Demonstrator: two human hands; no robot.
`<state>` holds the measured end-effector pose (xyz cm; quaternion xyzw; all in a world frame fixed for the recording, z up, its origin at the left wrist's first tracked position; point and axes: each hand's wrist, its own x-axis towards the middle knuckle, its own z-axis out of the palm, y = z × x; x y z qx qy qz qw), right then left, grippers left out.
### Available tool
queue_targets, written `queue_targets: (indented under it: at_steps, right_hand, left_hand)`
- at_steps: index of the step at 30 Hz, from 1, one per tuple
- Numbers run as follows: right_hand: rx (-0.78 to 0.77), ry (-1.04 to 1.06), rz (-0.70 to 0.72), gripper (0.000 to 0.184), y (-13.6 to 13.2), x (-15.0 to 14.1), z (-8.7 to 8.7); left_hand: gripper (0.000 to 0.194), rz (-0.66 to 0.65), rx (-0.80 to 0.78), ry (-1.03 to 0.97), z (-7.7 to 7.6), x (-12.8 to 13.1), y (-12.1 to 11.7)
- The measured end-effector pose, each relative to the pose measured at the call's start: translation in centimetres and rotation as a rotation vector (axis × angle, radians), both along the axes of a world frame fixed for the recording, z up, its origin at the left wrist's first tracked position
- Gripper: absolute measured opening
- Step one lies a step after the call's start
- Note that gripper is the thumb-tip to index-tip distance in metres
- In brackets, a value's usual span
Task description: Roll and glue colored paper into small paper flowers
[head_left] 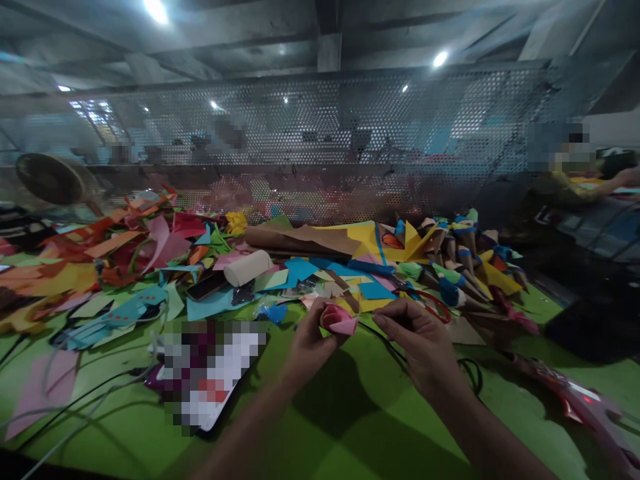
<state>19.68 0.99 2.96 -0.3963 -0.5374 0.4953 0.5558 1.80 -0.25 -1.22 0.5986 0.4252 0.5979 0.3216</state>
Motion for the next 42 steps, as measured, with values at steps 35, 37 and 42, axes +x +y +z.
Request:
queue_targets:
  at_steps: [35, 37, 42]
  right_hand:
    - [0.599, -0.632, 0.18, 0.022, -1.5, 0.2, 0.8]
    - [0.583, -0.619, 0.157, 0.021, -1.4, 0.3, 0.8]
    - [0.548, -0.62, 0.152, 0.021, -1.2, 0.4, 0.7]
  left_hand:
    - [0.023, -0.02, 0.017, 0.41, -1.0, -0.8, 0.6]
    - [0.021, -0.04, -0.001, 0.332, -1.0, -0.7, 0.6]
    - [0.019, -0.053, -0.06, 0.25, -1.0, -0.5, 0.6]
